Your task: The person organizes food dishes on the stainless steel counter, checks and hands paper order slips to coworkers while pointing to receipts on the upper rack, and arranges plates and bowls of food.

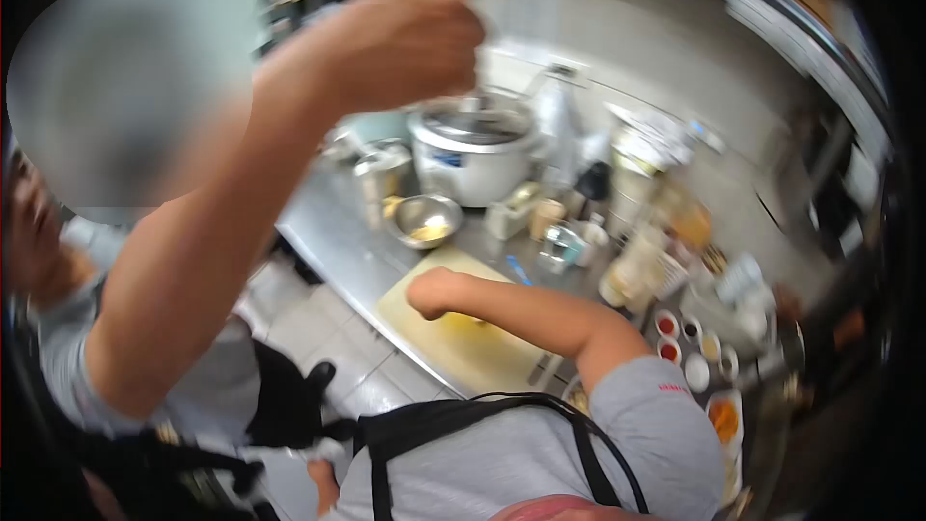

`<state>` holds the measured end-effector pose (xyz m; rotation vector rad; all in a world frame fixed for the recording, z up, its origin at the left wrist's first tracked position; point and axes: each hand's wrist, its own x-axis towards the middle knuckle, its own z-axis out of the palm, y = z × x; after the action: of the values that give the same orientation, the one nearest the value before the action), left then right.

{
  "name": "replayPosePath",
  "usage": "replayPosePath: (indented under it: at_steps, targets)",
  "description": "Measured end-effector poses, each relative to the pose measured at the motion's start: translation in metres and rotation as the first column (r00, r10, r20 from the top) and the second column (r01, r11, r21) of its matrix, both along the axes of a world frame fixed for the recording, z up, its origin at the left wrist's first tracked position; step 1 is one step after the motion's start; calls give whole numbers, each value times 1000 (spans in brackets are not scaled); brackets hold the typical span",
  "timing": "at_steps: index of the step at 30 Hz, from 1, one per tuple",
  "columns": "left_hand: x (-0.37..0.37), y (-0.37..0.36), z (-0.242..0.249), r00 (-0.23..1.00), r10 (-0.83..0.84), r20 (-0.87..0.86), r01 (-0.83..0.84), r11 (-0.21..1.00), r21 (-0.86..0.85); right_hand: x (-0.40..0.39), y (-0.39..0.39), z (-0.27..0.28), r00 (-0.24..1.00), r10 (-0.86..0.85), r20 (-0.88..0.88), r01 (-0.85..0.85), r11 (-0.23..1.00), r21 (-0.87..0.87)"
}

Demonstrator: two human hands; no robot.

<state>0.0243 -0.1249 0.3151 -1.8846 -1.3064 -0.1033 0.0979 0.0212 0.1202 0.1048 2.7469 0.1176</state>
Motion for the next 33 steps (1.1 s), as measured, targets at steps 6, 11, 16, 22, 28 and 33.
replayPosePath:
  at_steps: [6, 11, 16, 22, 28, 33]
  targets:
    - [62, 62, 112, 923, -255, -287, 236, 966, -101, 63, 59, 34, 964, -246, -101, 251, 967, 43]
    - [45, 74, 83, 947, -320, -5, 320, 947, 30, 134, 119, 101, 852, -484, -198, 504, 861, 69]
    - [42, 56, 78, 981, -187, -57, 190, 980, 53, 226, 209, 237, 199, -652, -731, 924, 374, -82]
    - [-56, 35, -12, 995, 57, 87, -71, 984, 163, 289, 198, 320, -324, -435, -840, 884, 178, -433]
    - [-140, -14, -165, 696, 600, 393, -595, 789, -151, 365, 198, 324, -627, -188, -756, 752, 107, -650]
    - [-168, -61, -241, 541, 784, 305, -718, 619, -319, 418, 198, 321, -604, -118, -788, 793, 11, -609]
